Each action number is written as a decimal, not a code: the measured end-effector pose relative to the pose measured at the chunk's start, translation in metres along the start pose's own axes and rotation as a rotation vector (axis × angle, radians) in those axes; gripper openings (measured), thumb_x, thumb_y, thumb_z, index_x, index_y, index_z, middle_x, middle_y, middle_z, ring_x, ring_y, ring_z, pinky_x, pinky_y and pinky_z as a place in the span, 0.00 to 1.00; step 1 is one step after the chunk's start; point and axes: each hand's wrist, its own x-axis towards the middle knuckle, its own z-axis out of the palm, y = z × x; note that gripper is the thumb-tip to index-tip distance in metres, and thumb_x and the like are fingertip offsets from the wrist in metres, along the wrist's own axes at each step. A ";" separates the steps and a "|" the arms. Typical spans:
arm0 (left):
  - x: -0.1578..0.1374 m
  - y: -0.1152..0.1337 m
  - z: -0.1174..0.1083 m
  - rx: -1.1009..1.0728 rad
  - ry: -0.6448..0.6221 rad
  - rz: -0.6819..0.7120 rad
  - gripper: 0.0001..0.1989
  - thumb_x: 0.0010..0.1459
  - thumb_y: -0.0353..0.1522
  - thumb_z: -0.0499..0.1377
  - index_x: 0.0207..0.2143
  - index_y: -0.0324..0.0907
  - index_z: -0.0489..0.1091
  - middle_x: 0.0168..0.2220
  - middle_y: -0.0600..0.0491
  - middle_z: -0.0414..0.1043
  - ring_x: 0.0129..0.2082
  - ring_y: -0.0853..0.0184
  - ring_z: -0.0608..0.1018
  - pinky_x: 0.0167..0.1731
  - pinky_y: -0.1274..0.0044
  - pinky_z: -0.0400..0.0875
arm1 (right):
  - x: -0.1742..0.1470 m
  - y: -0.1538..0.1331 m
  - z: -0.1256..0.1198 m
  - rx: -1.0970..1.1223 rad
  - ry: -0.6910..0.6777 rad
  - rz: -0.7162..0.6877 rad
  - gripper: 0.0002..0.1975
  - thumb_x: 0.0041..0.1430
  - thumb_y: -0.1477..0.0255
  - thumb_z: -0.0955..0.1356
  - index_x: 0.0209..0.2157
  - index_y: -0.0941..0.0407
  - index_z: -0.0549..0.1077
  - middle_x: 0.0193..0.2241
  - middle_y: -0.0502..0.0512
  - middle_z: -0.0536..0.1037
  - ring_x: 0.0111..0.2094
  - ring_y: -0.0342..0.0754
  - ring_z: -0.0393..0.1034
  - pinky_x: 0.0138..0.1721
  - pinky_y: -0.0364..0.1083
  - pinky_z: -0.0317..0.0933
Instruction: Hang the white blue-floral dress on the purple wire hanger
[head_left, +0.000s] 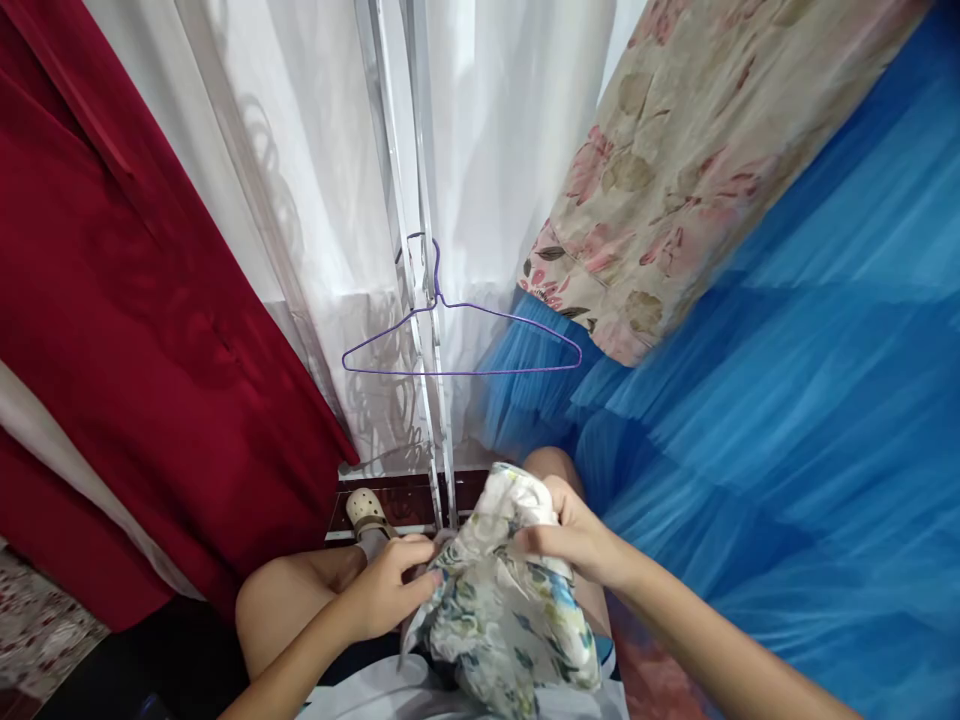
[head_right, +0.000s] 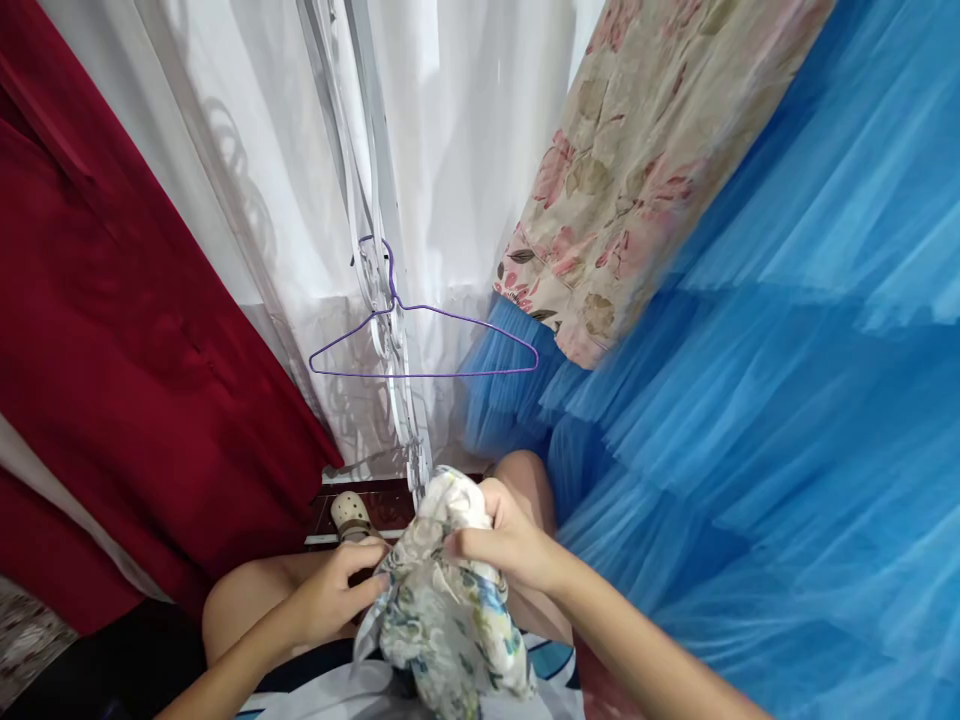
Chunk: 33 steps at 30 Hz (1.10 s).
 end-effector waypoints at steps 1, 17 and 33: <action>-0.008 0.000 -0.004 -0.034 0.078 -0.019 0.12 0.63 0.38 0.54 0.28 0.43 0.68 0.31 0.50 0.69 0.35 0.61 0.72 0.39 0.69 0.69 | -0.003 0.000 -0.004 -0.068 0.050 -0.021 0.19 0.54 0.67 0.70 0.16 0.57 0.61 0.16 0.46 0.59 0.19 0.38 0.49 0.20 0.40 0.45; -0.042 0.021 -0.042 0.271 -0.144 -0.073 0.10 0.54 0.41 0.63 0.32 0.44 0.72 0.35 0.53 0.72 0.39 0.61 0.74 0.58 0.64 0.59 | 0.014 -0.019 -0.031 -0.022 0.659 -0.083 0.14 0.51 0.60 0.72 0.23 0.56 0.72 0.15 0.48 0.67 0.16 0.41 0.54 0.16 0.42 0.49; 0.040 -0.059 -0.229 0.432 0.602 0.014 0.15 0.61 0.41 0.51 0.35 0.44 0.73 0.37 0.50 0.72 0.43 0.59 0.71 0.51 0.67 0.61 | 0.076 -0.012 -0.054 -0.237 0.598 -0.229 0.13 0.51 0.61 0.72 0.33 0.54 0.69 0.19 0.46 0.70 0.18 0.42 0.58 0.20 0.41 0.50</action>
